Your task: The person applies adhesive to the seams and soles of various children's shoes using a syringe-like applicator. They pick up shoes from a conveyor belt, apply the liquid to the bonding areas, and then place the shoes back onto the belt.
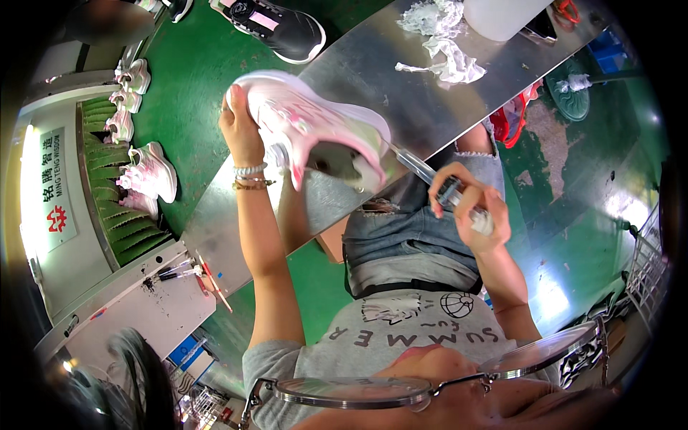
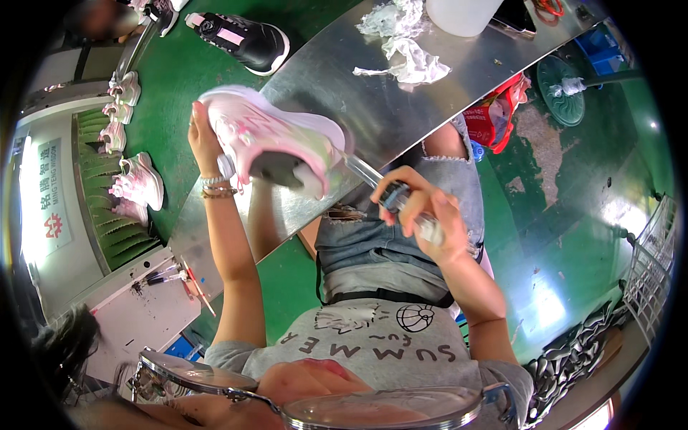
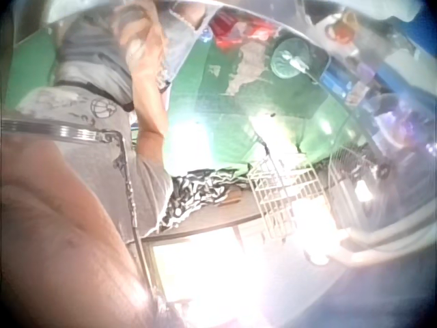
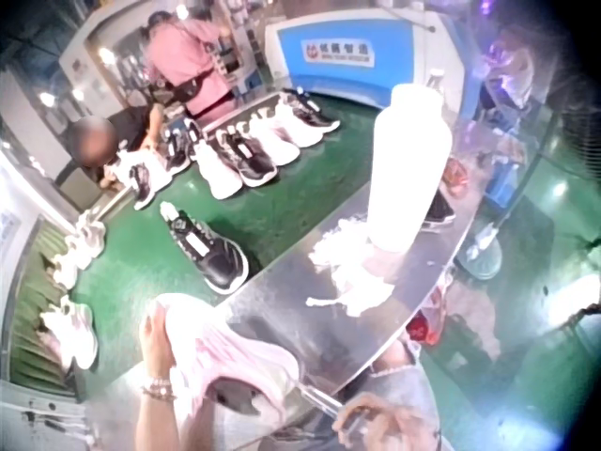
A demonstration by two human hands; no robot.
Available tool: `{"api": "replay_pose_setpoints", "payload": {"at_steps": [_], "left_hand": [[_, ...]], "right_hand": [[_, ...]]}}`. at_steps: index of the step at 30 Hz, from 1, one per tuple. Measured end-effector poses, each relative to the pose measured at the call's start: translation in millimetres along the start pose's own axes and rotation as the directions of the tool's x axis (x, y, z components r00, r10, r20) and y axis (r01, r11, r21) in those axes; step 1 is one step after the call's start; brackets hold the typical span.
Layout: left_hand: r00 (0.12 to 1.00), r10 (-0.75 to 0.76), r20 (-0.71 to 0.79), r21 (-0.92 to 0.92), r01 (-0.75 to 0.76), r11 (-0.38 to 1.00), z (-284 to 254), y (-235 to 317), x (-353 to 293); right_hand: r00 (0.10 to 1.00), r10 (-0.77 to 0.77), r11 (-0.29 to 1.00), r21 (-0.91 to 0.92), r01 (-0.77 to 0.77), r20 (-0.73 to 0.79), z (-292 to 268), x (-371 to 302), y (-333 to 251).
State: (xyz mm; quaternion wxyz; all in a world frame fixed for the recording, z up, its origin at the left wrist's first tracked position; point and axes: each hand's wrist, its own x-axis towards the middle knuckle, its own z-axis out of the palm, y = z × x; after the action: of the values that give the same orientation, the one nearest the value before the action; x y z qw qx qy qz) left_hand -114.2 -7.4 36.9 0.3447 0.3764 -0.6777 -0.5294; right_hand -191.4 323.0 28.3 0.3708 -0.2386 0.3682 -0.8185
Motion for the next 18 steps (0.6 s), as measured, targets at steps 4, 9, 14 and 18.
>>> {"api": "replay_pose_setpoints", "payload": {"at_steps": [4, 9, 14, 18], "left_hand": [[0.953, -0.268, -0.143, 0.036, 0.276, 0.961, -31.6, -22.9, -32.7], [0.860, -0.509, 0.020, -0.030, 0.510, 0.860, -106.0, -30.5, -119.2], [0.680, -0.681, 0.272, -0.088, 0.722, 0.686, -94.9, -0.1, -197.1], [0.626, -0.666, 0.405, -0.056, 0.744, 0.666, -82.9, 1.3, -219.8]], "right_hand": [[0.999, 0.025, 1.000, 0.003, -0.025, -0.042, 9.1, 10.6, 11.9], [0.995, 0.097, 0.994, -0.051, -0.098, -0.038, 17.6, 11.3, 3.8], [0.988, 0.145, 0.986, -0.080, -0.149, -0.054, 24.8, 9.3, -2.6], [0.980, 0.183, 0.976, -0.105, -0.190, -0.073, 32.0, 4.8, -7.7]]}}
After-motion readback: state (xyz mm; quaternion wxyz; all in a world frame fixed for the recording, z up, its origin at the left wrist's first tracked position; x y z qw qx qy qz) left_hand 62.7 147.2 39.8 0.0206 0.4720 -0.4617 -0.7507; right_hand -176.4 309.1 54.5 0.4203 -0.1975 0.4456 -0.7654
